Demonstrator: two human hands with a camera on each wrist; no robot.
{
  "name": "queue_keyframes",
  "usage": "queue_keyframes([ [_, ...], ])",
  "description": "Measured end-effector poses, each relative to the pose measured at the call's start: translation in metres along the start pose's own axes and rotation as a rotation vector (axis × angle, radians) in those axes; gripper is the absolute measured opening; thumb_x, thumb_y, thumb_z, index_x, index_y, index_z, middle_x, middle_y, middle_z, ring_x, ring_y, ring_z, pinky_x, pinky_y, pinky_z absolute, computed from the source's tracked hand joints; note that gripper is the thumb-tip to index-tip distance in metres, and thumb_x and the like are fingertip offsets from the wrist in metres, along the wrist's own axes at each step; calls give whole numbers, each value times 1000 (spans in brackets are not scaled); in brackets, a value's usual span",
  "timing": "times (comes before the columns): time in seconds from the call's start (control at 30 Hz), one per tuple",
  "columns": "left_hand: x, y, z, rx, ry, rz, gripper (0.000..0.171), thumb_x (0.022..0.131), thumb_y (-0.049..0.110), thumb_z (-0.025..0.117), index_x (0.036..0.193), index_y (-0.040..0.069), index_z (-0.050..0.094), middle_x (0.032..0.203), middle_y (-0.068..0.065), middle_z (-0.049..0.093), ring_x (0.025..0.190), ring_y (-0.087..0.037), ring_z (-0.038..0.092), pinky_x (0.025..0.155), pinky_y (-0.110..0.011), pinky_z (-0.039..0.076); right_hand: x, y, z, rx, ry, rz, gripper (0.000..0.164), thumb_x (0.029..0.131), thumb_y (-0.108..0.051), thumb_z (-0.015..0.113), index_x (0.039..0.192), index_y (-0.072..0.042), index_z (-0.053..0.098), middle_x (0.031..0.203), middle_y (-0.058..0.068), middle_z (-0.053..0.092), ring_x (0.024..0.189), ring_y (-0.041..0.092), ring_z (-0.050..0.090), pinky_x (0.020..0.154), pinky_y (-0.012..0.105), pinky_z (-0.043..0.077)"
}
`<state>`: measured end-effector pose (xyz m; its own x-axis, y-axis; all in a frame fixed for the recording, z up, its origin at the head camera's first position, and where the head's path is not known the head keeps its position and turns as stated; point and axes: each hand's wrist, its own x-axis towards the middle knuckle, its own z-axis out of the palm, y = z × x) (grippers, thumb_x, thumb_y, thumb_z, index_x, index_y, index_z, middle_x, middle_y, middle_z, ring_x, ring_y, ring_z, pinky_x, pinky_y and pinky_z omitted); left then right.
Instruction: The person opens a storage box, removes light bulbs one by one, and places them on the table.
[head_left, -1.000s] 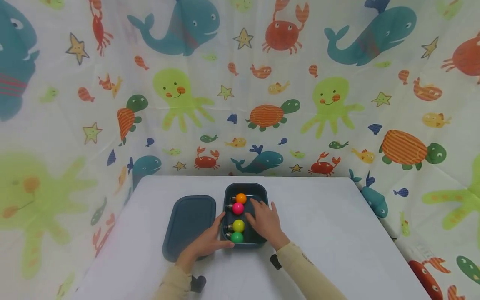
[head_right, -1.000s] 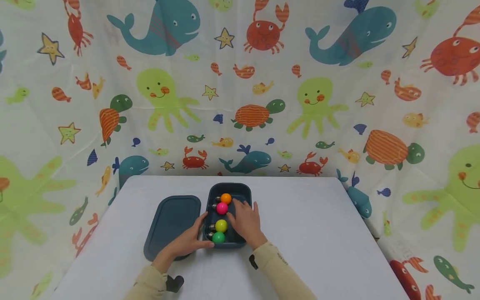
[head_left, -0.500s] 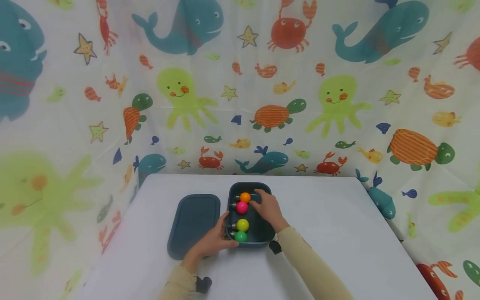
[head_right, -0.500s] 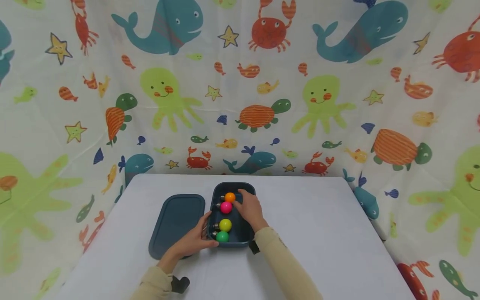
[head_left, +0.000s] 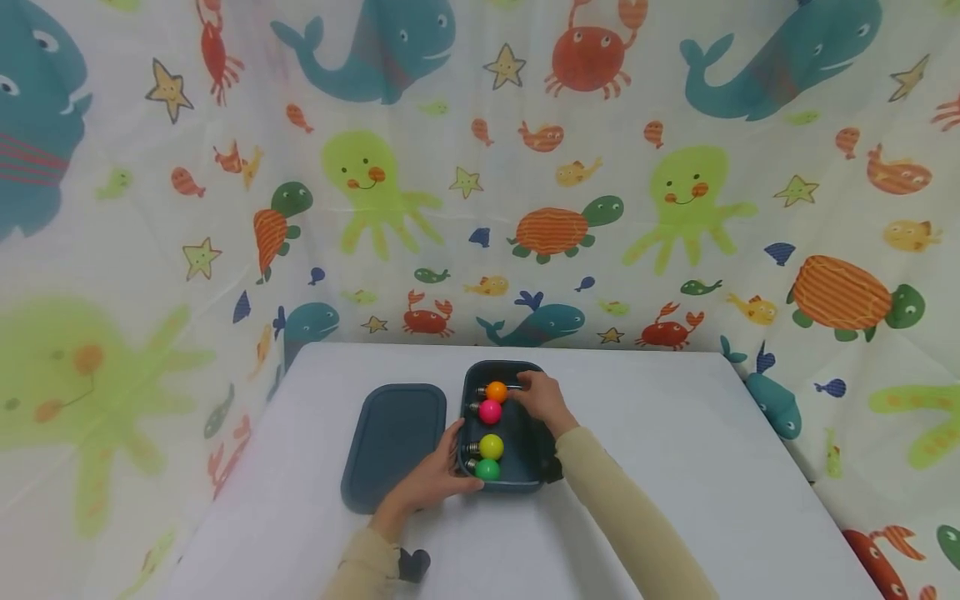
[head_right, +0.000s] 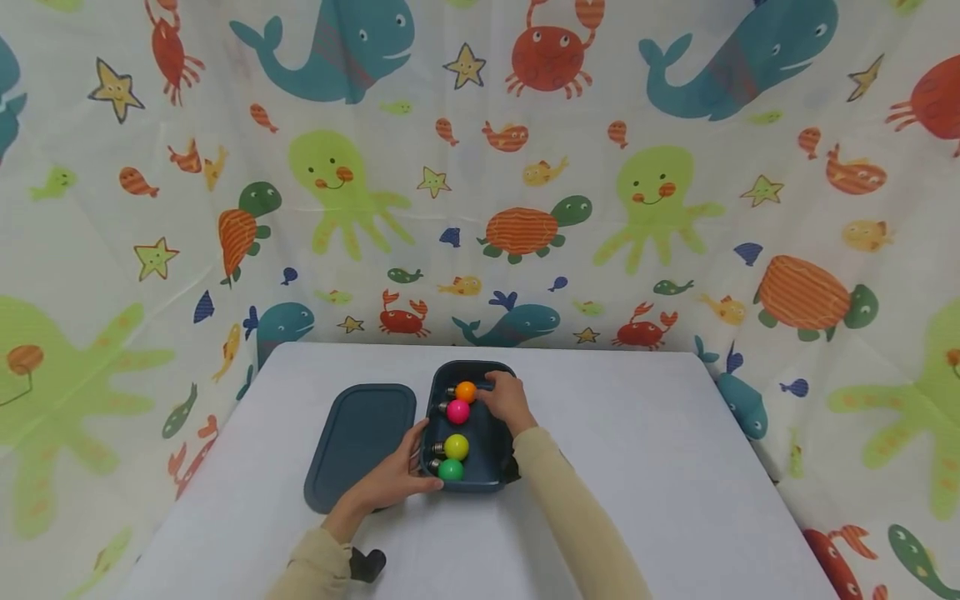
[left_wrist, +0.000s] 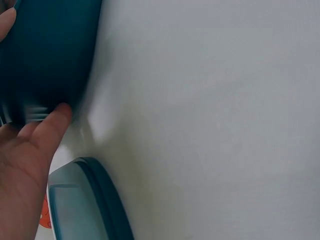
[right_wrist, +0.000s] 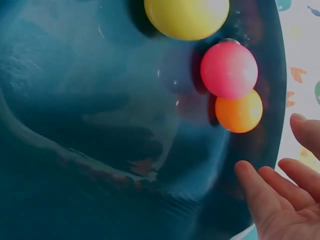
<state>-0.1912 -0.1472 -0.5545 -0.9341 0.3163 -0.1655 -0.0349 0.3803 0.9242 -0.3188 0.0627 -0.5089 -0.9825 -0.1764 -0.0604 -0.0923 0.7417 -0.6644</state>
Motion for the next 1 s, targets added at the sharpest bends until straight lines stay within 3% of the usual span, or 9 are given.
queue_keyframes([
  [0.17,1,-2,-1,-12,-6,4,106,84,28,78,157,19,1,162,-17,14,145,-34,25,113,-51,28,7,-1,0,4,0,22,47,92,-22,70,130,2,58,130,18,60,114,33,59,99,43,49],
  [0.53,1,0,0,-28,-13,-5,107,84,27,78,157,18,1,162,-19,13,145,-36,25,113,-52,28,13,0,12,93,-9,86,45,91,-19,70,128,5,59,129,22,60,113,35,59,100,46,47],
  [0.83,2,-2,2,-34,-15,-11,108,83,29,79,157,20,1,162,-16,14,144,-34,29,113,-51,29,19,3,23,49,3,81,45,90,-21,70,125,7,61,124,23,63,109,35,61,98,45,49],
  [1.0,2,-4,1,-34,-7,6,108,83,28,79,157,18,1,162,-16,15,144,-34,29,113,-51,29,21,3,28,77,2,79,46,91,-21,69,126,7,60,124,23,63,108,35,62,98,45,49],
])
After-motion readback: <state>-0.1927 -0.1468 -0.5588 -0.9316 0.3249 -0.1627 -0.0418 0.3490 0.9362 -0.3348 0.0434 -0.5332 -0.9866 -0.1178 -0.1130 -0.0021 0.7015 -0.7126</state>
